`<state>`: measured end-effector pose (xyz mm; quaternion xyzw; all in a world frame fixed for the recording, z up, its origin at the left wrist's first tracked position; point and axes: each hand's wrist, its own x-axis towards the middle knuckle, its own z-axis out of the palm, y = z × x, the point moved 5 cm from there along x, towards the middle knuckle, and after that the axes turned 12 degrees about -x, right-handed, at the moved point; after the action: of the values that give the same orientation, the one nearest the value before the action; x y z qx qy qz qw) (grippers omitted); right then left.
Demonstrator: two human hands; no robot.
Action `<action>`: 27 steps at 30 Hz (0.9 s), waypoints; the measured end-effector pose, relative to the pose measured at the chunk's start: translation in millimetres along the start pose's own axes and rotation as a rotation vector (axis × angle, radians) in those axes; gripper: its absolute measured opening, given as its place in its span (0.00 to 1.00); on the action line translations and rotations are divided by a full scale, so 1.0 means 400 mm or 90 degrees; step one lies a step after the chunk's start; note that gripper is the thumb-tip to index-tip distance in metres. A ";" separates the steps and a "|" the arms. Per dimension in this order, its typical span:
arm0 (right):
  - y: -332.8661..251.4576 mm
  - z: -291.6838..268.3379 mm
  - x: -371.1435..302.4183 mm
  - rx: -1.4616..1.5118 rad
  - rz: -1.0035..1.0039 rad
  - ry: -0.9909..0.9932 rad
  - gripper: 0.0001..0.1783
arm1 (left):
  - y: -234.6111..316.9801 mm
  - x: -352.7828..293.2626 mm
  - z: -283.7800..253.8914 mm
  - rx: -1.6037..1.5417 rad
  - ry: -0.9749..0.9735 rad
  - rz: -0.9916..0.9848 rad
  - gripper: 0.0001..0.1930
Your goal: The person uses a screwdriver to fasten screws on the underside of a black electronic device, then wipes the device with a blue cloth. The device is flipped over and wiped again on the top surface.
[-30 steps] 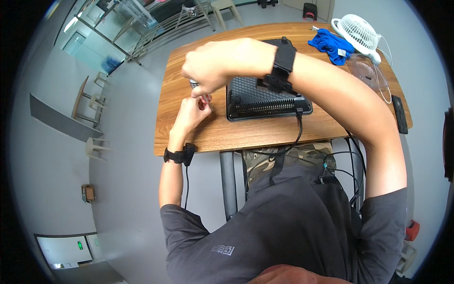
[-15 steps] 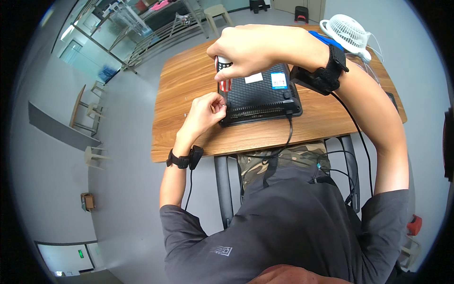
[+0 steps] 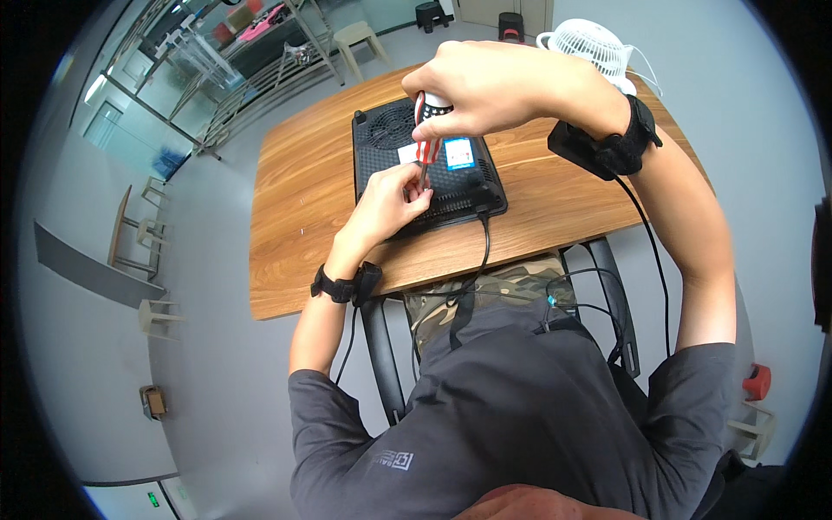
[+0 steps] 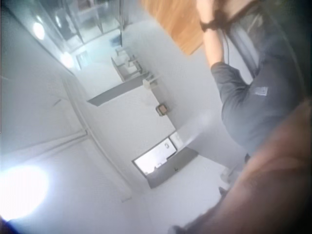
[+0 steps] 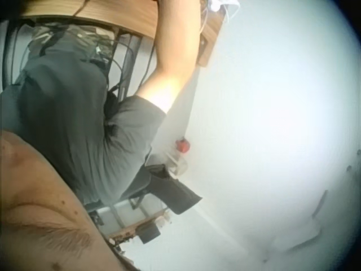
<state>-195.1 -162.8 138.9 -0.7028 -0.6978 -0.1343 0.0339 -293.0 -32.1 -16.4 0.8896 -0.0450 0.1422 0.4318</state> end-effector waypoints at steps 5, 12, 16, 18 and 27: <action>-0.002 -0.029 -0.037 -0.002 0.028 -0.030 0.25 | -0.020 0.011 0.019 -0.009 -0.001 0.016 0.07; 0.005 -0.014 -0.050 0.011 0.059 -0.041 0.24 | -0.002 0.017 0.031 -0.011 -0.014 0.028 0.07; 0.007 -0.023 -0.056 0.006 0.062 -0.045 0.25 | 0.010 0.024 0.037 -0.007 -0.031 0.030 0.08; 0.012 -0.024 -0.060 -0.008 0.055 -0.044 0.25 | 0.011 0.032 0.041 -0.006 -0.043 0.028 0.08; 0.053 -0.016 -0.084 -0.066 0.079 -0.086 0.30 | 0.019 0.073 0.108 -0.015 -0.104 0.021 0.07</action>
<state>-174.5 -197.6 140.0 -0.7532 -0.6455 -0.1202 -0.0411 -257.3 -69.3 -27.6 0.8921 -0.0964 0.0755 0.4349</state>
